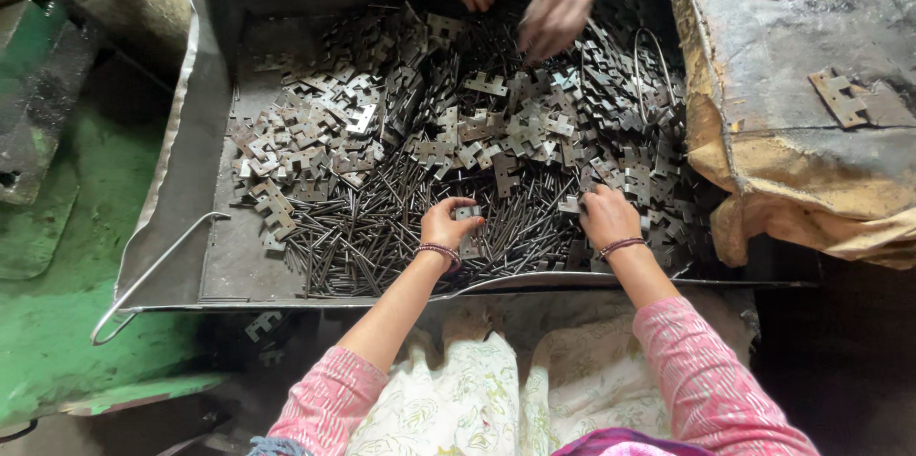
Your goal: The person sits on the floor and repeatedly picks up small metal plates and pins from a large bin, inserts the pins into the plates, and places the assembled units back into the bin. The task is performed by hand without tools.
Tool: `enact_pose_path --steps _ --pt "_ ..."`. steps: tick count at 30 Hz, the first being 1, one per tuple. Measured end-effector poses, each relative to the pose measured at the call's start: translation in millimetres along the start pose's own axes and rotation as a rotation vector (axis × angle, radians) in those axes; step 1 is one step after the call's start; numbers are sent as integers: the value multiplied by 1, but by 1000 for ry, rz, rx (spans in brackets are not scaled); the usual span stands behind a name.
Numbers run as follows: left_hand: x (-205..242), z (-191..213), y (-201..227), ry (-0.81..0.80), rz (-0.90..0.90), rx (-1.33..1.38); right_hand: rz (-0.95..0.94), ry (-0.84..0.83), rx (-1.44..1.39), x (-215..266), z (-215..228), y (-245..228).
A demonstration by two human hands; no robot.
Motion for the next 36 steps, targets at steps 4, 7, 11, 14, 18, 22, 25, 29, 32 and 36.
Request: enact_pose_path --steps 4,7,11,14,18,22,25,29,32,36 --pt "-5 -4 -16 -23 109 44 -116 6 -189 0 5 19" --pt "-7 -16 -26 -121 211 273 -139 0 -245 0 4 24" --pt "-9 -21 -32 -179 265 344 -100 -5 -252 1 14 10" --pt "-13 -21 -37 -187 287 392 -14 148 -336 4 42 -18" --pt "-18 -25 -43 -222 288 479 120 256 -392 19 69 -85" --pt "-22 -28 -44 -226 305 627 321 351 -214 34 79 -161" --pt "-22 -27 -44 -207 293 654 357 277 -94 38 66 -189" --pt "-23 -28 -41 -210 275 724 400 208 0 40 49 -203" --pt "-22 -26 -38 -213 263 763 324 134 -94 39 41 -202" --pt "-21 -24 -35 -209 255 787 264 104 -261 40 43 -196"
Point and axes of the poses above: each hand's wrist, its own x-axis away from the middle knuckle, its own z-axis out of the back of the hand, y = z × x, the point moved 7 cm from there along -x, towards the middle knuckle, and after that the axes turned 2 degrees about y, right-handed, at the moved point
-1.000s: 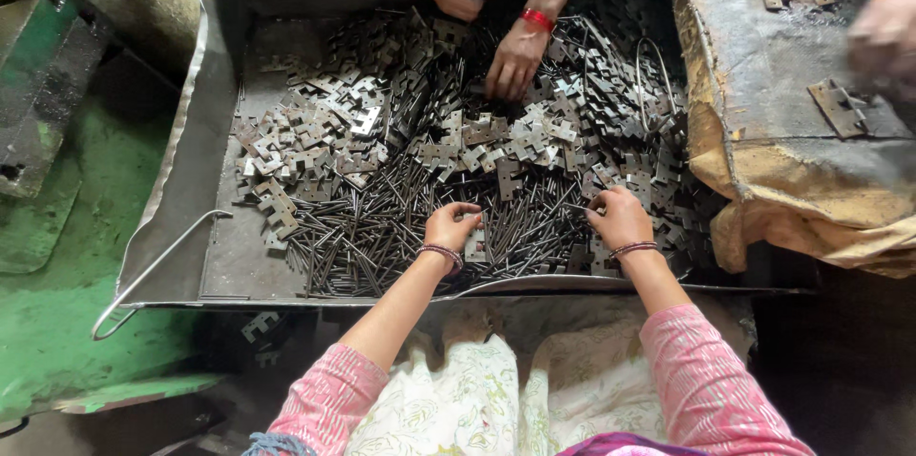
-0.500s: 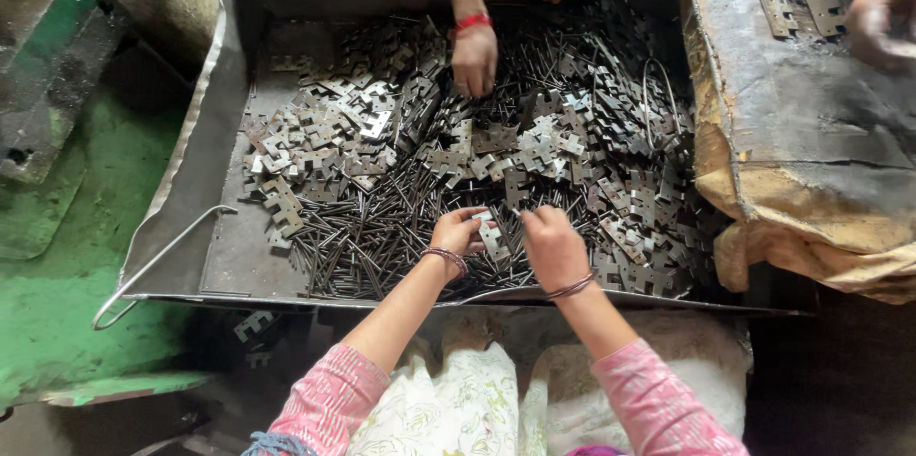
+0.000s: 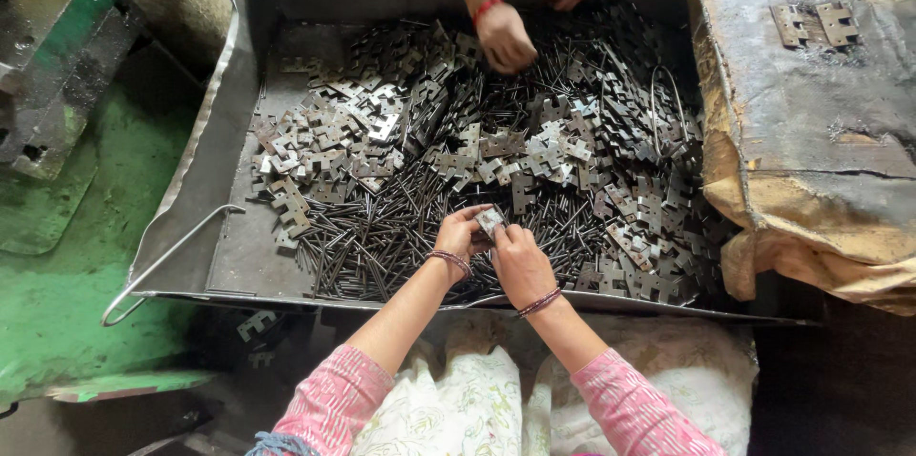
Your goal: The person sits on the floor and repeatedly picks up small metal plates and pins from a large bin, inserts the pins into the plates, and places the assembled units back into the bin. The task is performed by hand without tools.
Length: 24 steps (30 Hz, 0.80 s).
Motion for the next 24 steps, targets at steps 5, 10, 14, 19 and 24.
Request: enact_pose_path --steps 5,10,14,19,24 --pt "2 -3 4 -35 -5 16 -68 39 -84 1 9 6" --pt "3 -4 5 -34 -1 3 -131 -12 -111 1 2 15" --pt "4 -6 7 -45 -10 18 -123 -15 -100 0 -2 18" --pt "7 -4 7 17 17 -45 -4 159 27 -14 32 20" --pt "8 -6 8 12 16 -72 124 239 95 -33 98 26"
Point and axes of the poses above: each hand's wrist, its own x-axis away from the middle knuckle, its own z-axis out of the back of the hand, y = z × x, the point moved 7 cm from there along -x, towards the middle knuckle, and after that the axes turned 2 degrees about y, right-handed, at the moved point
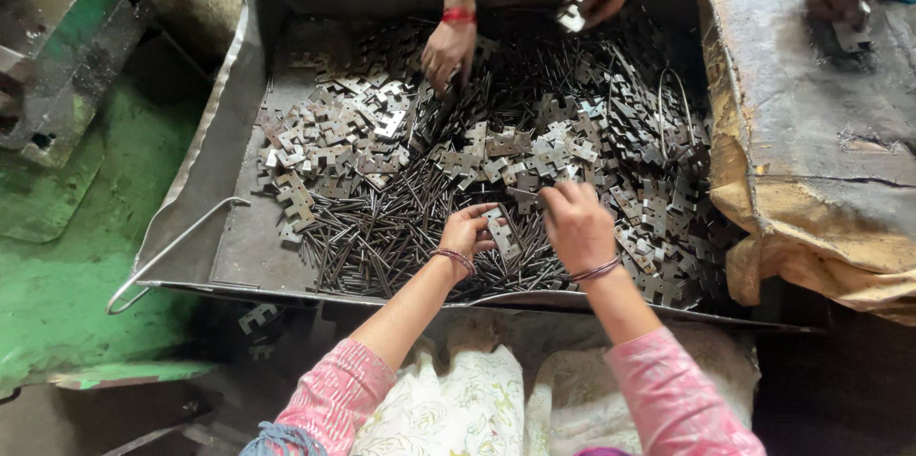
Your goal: The person sits on the floor and repeatedly picks up small metal plates and pins from a large bin, inserts the pins into the plates, and places the assembled units back into the bin. The task is performed by hand without tools.
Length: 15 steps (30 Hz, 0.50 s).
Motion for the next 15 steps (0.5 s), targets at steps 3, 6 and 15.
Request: enact_pose_path --steps 3,6,15 --pt "0 -1 -3 -18 26 -55 232 -100 -55 -18 16 1" --pt "1 -2 -6 -39 64 -117 415 -326 -61 -24 -1 -5" --pt "-1 -2 -21 -79 127 -150 585 -700 -156 -8 -86 -35"
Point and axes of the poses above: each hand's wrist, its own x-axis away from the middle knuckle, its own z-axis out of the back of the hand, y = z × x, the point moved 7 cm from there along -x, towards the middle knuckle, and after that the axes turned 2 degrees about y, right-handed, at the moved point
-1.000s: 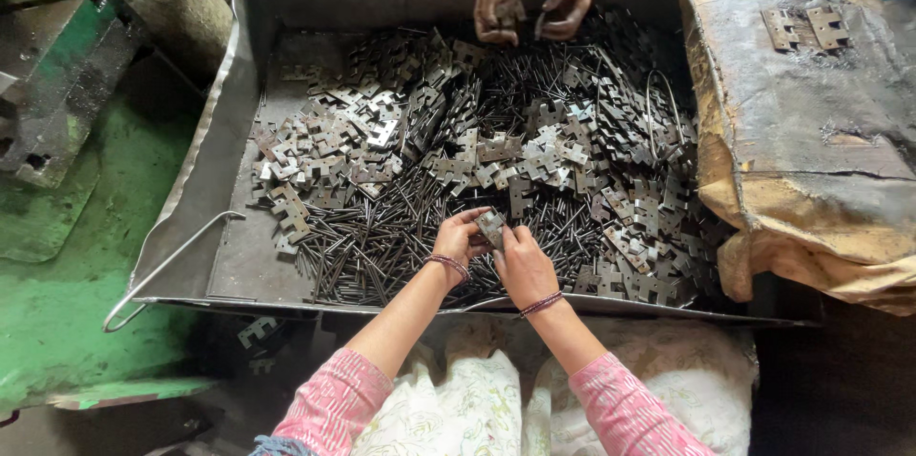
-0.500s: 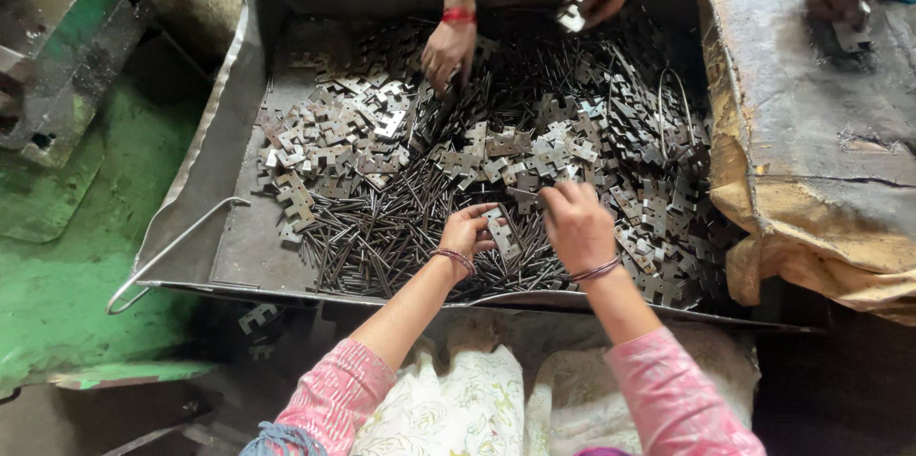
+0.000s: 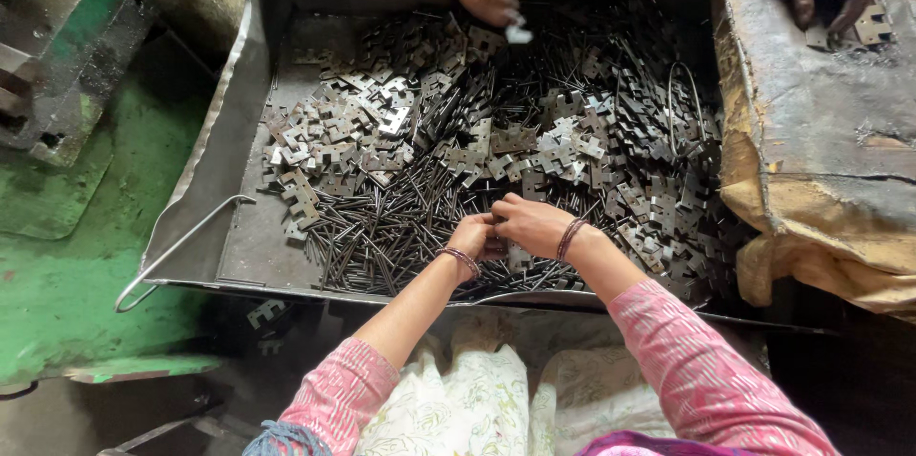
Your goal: The person sits on the floor and repeatedly picks up small metal plates and pins from a large bin, inserts the pins into the plates, and places the assembled units back into the bin. The task is performed by hand without tools.
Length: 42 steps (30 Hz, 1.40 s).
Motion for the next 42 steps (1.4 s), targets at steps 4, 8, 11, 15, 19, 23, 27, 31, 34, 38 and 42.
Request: enact_pose_path --steps 4,8,11,15,19,23,27,31,34,38,42 --pt "-1 2 4 -16 -42 68 -9 249 -109 11 8 9" --pt "0 0 2 -20 -36 74 -364 647 -212 52 26 25" --pt "0 0 6 -18 -58 104 -677 587 -295 63 3 12" --pt "1 -1 10 -20 -93 111 -838 421 -320 55 -34 -16" --pt "5 -1 15 -50 -93 119 -732 623 -256 52 -40 -26" --pt "9 -8 18 -64 -99 82 -734 652 -258 56 -56 -16" --pt "20 -15 29 -91 -150 38 -802 597 -477 61 -62 3" --pt "27 -21 29 -96 -113 -40 -953 448 -724 86 -47 28" --pt "27 -22 33 -103 -124 -85 -852 525 -1010 112 -5 41" --pt "24 -4 45 -19 -232 -263 -985 699 -1061 207 65 86" --pt "22 35 96 277 -600 -815 -947 1044 -721 333 131 160"
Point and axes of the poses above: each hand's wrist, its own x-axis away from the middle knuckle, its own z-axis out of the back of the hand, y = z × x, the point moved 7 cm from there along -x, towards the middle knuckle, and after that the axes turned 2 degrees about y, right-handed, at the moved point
